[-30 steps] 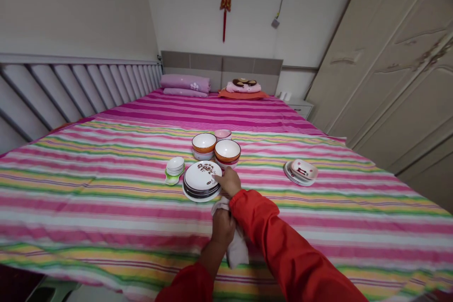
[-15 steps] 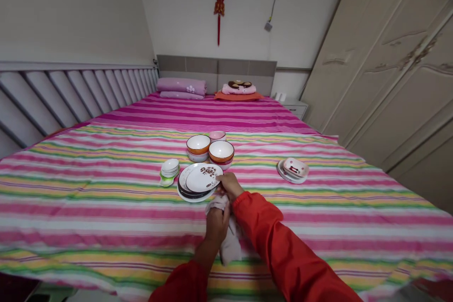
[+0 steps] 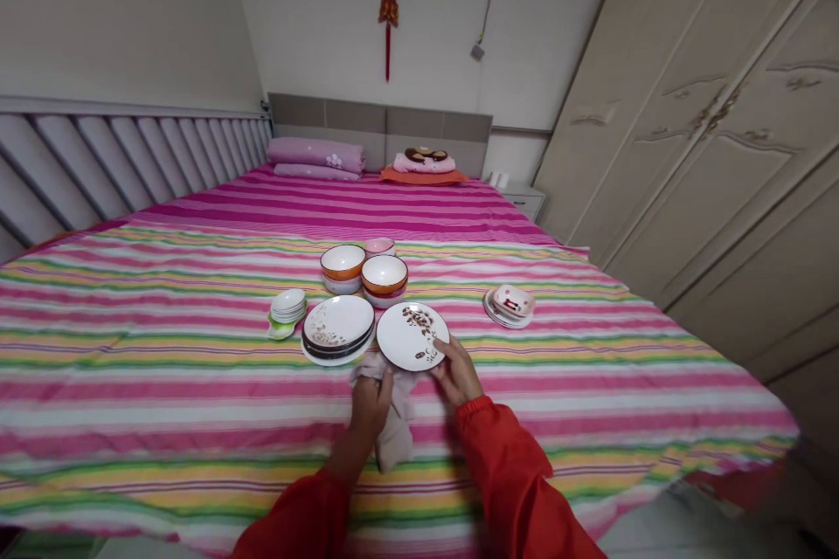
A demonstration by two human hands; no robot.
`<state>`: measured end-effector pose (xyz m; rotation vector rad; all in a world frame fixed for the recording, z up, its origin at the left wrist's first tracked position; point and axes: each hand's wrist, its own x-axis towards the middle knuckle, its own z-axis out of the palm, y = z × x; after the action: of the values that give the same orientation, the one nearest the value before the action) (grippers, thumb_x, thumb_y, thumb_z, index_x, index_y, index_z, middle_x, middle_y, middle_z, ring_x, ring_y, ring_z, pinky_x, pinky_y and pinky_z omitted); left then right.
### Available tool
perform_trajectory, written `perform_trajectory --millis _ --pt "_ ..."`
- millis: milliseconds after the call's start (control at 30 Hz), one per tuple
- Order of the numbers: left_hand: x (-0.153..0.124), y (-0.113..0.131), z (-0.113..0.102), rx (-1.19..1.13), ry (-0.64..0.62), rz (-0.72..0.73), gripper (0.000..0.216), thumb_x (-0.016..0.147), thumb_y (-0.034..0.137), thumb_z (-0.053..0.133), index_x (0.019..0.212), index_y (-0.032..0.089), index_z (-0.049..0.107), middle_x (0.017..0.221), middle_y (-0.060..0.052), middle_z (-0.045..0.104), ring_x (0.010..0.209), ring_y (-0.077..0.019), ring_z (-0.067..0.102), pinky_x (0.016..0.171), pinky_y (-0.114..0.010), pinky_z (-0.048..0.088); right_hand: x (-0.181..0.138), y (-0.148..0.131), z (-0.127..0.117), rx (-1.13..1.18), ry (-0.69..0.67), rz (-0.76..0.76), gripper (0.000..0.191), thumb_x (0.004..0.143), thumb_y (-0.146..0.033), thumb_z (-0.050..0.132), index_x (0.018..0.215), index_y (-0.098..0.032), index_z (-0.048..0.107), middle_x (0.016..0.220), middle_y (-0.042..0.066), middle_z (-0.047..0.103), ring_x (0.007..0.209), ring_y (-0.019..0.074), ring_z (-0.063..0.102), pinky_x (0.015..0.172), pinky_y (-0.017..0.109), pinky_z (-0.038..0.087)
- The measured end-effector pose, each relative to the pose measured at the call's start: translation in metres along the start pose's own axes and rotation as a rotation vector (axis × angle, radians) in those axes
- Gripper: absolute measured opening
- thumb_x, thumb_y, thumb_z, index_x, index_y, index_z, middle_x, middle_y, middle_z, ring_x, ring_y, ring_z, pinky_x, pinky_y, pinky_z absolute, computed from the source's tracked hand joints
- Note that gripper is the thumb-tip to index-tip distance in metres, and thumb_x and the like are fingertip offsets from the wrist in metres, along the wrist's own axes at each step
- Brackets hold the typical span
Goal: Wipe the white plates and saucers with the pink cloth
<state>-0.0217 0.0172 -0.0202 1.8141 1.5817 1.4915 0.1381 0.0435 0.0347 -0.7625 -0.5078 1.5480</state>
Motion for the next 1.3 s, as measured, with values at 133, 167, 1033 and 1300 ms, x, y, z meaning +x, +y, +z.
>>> perform_trajectory --millis 133,167,1033,1300 --pt "-0.007 0.007 -0.008 -0.205 0.12 -0.176 0.041 0.091 0.044 0.037 0.091 0.013 0.064 0.091 -0.012 0.07 0.09 -0.0236 0.064 0.082 -0.037 0.05 -0.011 0.001 -0.026 0.061 0.047 0.006 0.036 0.068 -0.018 0.07 0.102 -0.022 0.061 0.092 0.002 0.072 0.073 0.0163 0.067 0.059 0.028 0.058" --pt "-0.008 0.009 -0.011 -0.222 0.142 -0.197 0.043 0.092 0.044 0.036 0.092 0.013 0.064 0.092 -0.013 0.069 0.091 -0.0238 0.064 0.083 -0.038 0.05 -0.013 0.003 -0.03 0.065 0.058 0.011 0.036 0.068 -0.018 0.07 0.103 -0.023 0.061 0.093 0.001 0.072 0.073 0.0158 0.067 0.06 0.029 0.058" --pt "0.037 0.048 0.041 0.646 -0.409 0.288 0.037 0.092 0.03 0.036 0.095 0.011 0.067 0.093 -0.017 0.069 0.093 -0.0272 0.06 0.09 -0.043 0.035 -0.011 0.024 -0.035 0.115 -0.022 0.019 0.033 0.073 -0.036 0.071 0.101 -0.025 0.059 0.094 0.0 0.07 0.081 0.0157 0.067 0.066 0.029 0.057" --pt "-0.011 0.026 0.005 0.618 -0.358 0.32 0.039 0.093 0.035 0.034 0.089 0.013 0.067 0.085 -0.015 0.069 0.087 -0.0275 0.061 0.085 -0.043 0.04 -0.012 0.025 -0.035 0.113 -0.016 0.001 0.036 0.074 -0.036 0.07 0.105 -0.024 0.059 0.102 0.003 0.07 0.088 0.0172 0.067 0.07 0.031 0.056"
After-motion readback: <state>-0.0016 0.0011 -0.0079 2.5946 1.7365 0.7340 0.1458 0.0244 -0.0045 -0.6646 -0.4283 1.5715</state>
